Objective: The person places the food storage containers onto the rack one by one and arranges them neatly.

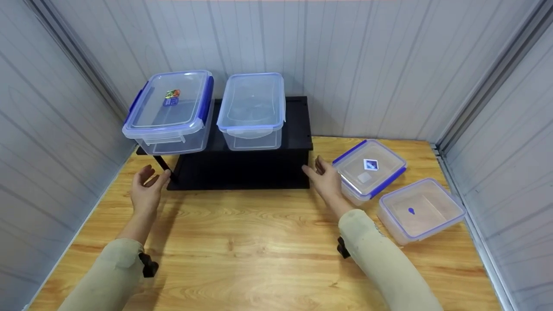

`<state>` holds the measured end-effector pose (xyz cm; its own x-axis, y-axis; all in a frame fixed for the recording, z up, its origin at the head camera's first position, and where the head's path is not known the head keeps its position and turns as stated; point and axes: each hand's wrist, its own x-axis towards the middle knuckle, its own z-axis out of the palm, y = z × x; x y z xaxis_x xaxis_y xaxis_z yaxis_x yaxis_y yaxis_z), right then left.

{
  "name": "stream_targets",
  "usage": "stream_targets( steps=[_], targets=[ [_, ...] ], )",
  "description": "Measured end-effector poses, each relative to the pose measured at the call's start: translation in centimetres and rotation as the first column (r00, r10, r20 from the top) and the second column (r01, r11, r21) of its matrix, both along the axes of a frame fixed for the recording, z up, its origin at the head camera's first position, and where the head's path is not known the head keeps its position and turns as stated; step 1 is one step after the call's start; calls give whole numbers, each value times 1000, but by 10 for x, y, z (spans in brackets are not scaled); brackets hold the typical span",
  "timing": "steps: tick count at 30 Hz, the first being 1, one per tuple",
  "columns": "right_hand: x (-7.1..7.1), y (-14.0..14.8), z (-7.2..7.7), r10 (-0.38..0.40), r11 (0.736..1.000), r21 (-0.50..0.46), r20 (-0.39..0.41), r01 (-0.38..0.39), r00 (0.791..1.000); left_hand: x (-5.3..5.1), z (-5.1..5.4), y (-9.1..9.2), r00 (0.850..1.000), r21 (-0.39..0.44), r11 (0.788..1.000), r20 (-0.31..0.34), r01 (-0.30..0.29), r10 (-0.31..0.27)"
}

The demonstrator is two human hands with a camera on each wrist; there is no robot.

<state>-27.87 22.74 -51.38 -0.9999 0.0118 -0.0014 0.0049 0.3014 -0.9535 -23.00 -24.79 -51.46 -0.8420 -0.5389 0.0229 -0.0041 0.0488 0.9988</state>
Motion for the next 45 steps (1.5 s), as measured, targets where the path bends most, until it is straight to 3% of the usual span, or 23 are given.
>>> stream_targets(
  steps=[7, 18, 24, 30, 39, 45],
  targets=[
    [23, 10, 18, 33, 998, -57, 41, -31, 999, -10, 0, -9, 995, 6, 996, 49, 91, -91],
    [62, 32, 36, 23, 980, -197, 48, -13, 999, -20, 3, -21, 979, 50, 986, 119, 158, -163],
    [80, 45, 37, 1, 986, -165, 41, 5, 999, -29, 2, -26, 981, 42, 987, 110, 154, -158],
    [96, 55, 36, -6, 980, -201, 42, 14, 999, -37, -1, -28, 982, 41, 988, 115, 149, -152],
    [115, 61, 37, -13, 942, -333, 54, 30, 998, -43, -2, -22, 977, 82, 980, 101, 179, -187],
    [123, 65, 32, 8, 915, -402, 108, 36, 994, -46, -5, -22, 985, 35, 990, 99, 139, -142]
  ],
)
